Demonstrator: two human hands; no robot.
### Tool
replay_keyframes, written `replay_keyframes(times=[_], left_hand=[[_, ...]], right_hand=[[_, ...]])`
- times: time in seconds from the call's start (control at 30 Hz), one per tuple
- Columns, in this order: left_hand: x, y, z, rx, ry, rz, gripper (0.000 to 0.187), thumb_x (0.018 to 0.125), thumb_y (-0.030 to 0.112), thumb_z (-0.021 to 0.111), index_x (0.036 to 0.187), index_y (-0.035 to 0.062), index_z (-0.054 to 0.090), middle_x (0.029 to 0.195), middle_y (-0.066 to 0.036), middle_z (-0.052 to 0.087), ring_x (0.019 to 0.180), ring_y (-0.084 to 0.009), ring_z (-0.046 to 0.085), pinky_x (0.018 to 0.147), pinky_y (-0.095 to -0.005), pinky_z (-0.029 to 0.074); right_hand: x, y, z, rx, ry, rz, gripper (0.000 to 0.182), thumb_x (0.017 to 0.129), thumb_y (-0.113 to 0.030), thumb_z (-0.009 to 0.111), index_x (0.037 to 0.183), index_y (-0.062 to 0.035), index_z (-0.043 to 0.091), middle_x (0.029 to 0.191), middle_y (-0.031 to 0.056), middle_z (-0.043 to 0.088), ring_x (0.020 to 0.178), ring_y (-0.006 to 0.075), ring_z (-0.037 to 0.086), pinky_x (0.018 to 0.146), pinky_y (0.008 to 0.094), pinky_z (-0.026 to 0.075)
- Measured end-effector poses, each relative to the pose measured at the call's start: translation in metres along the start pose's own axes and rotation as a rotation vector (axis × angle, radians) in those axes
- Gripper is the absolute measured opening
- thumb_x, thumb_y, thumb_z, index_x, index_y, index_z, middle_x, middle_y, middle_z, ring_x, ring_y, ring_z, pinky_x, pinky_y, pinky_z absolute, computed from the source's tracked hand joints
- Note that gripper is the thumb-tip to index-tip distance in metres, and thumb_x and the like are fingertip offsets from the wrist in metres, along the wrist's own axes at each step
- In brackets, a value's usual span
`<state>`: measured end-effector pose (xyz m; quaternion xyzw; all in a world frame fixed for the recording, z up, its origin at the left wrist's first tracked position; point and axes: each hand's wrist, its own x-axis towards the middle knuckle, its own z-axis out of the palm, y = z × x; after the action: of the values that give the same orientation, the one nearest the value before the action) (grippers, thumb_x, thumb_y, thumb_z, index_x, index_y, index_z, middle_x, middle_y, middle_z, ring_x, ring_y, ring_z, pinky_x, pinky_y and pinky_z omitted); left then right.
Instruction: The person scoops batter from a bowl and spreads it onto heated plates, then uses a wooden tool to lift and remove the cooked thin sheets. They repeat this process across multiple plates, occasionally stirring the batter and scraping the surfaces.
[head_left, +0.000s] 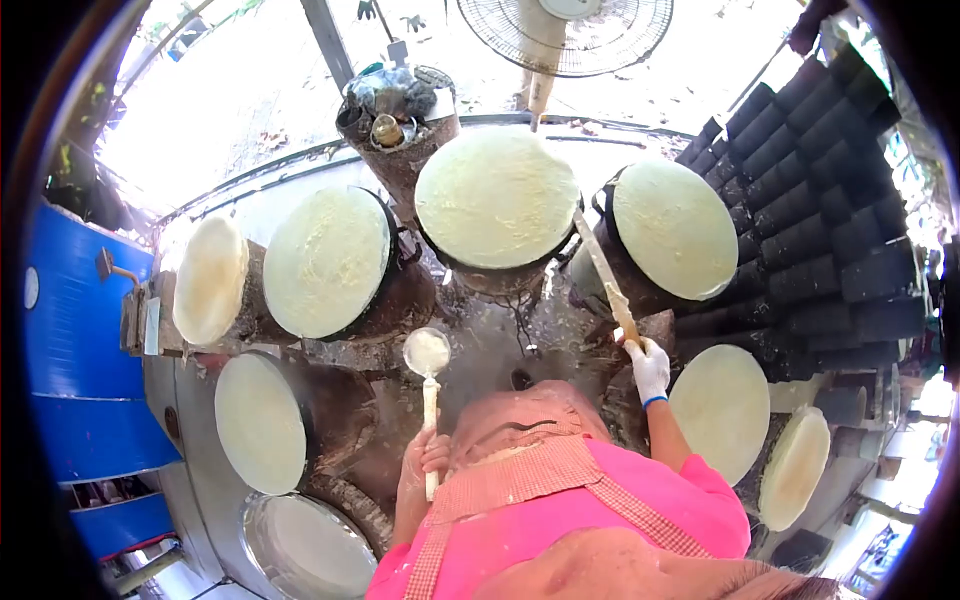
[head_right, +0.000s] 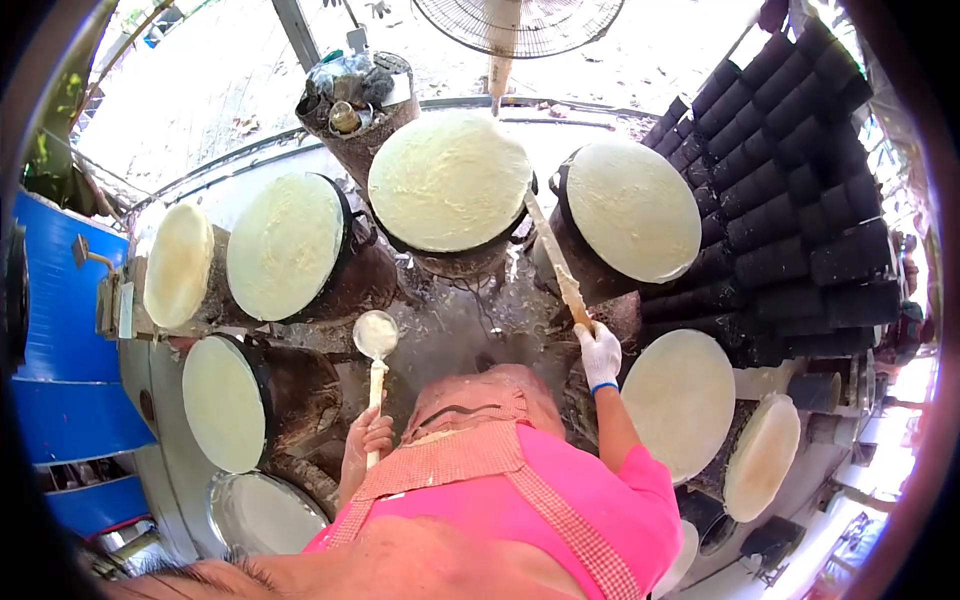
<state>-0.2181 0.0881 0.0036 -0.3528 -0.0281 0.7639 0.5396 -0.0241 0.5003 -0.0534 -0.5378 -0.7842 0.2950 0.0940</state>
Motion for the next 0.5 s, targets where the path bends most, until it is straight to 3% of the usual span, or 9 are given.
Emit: replay_keyframes(times=[0.03,0.13,0.23,0.27,0.33,0.37,0.5], left_hand=[[0.004,0.003,0.005,0.112,0.082,0.042,0.024,0.097,0.015,0.046,0.121,0.0126,0.048,0.061,0.001,0.033,0.043,-0.0048,0.032,0.035,-0.0178,0.03],[0.007,0.011,0.012,0.067,0.134,0.018,0.025,0.097,0.015,0.045,0.122,0.0147,0.048,0.061,0.001,0.033,0.042,-0.0046,0.03,0.034,-0.0177,0.029],[0.007,0.014,0.026,0.089,0.153,0.022,0.023,0.097,0.015,0.045,0.12,0.0152,0.049,0.06,0.001,0.033,0.041,-0.0046,0.03,0.033,-0.0175,0.029],[0.008,0.017,0.026,0.068,0.165,0.026,0.023,0.097,0.015,0.045,0.12,0.0155,0.049,0.06,0.001,0.033,0.041,-0.0047,0.03,0.033,-0.0176,0.029],[0.008,0.022,0.022,0.023,0.19,0.038,0.023,0.097,0.016,0.045,0.12,0.0161,0.048,0.06,0.001,0.033,0.041,-0.0049,0.03,0.032,-0.0178,0.028],[0.008,0.023,0.024,0.033,0.189,0.043,0.023,0.097,0.016,0.045,0.12,0.0166,0.048,0.06,0.001,0.033,0.04,-0.0049,0.03,0.032,-0.0179,0.028],[0.008,0.022,0.025,0.035,0.163,0.074,0.025,0.097,0.017,0.045,0.123,0.0191,0.047,0.06,0.0,0.034,0.04,-0.0055,0.03,0.031,-0.0182,0.028]], right_hand=[[0.011,-0.011,0.0,0.044,0.002,0.0,0.044,0.08,-0.037,0.062,0.109,-0.0041,0.064,0.096,0.021,0.066,0.091,0.0336,0.064,0.079,0.0397,0.048],[0.043,-0.046,0.004,0.189,-0.079,0.159,0.043,0.08,-0.036,0.062,0.105,-0.0015,0.065,0.093,0.0212,0.067,0.089,0.0318,0.065,0.077,0.0379,0.047],[0.07,-0.084,0.012,0.269,-0.04,0.094,0.041,0.081,-0.034,0.062,0.105,-0.0007,0.065,0.09,0.0189,0.068,0.083,0.026,0.066,0.075,0.0357,0.048],[0.085,-0.077,0.031,0.302,0.034,0.006,0.04,0.081,-0.031,0.063,0.104,0.0013,0.066,0.082,0.0136,0.069,0.071,0.0213,0.064,0.066,0.0324,0.047],[0.1,-0.099,0.044,0.647,-0.068,0.077,0.032,0.082,-0.027,0.066,0.099,0.0,0.066,0.061,0.0018,0.055,0.038,0.0092,0.044,0.037,0.0254,0.033],[0.102,-0.119,0.04,0.739,-0.147,0.14,0.028,0.083,-0.025,0.067,0.097,-0.0018,0.065,0.059,0.0001,0.051,0.033,0.008,0.039,0.032,0.024,0.027],[0.17,-0.144,0.093,0.945,-0.1,0.061,0.028,0.081,-0.023,0.07,0.097,-0.0007,0.065,0.063,-0.0016,0.052,0.037,0.0074,0.04,0.035,0.0251,0.028]])
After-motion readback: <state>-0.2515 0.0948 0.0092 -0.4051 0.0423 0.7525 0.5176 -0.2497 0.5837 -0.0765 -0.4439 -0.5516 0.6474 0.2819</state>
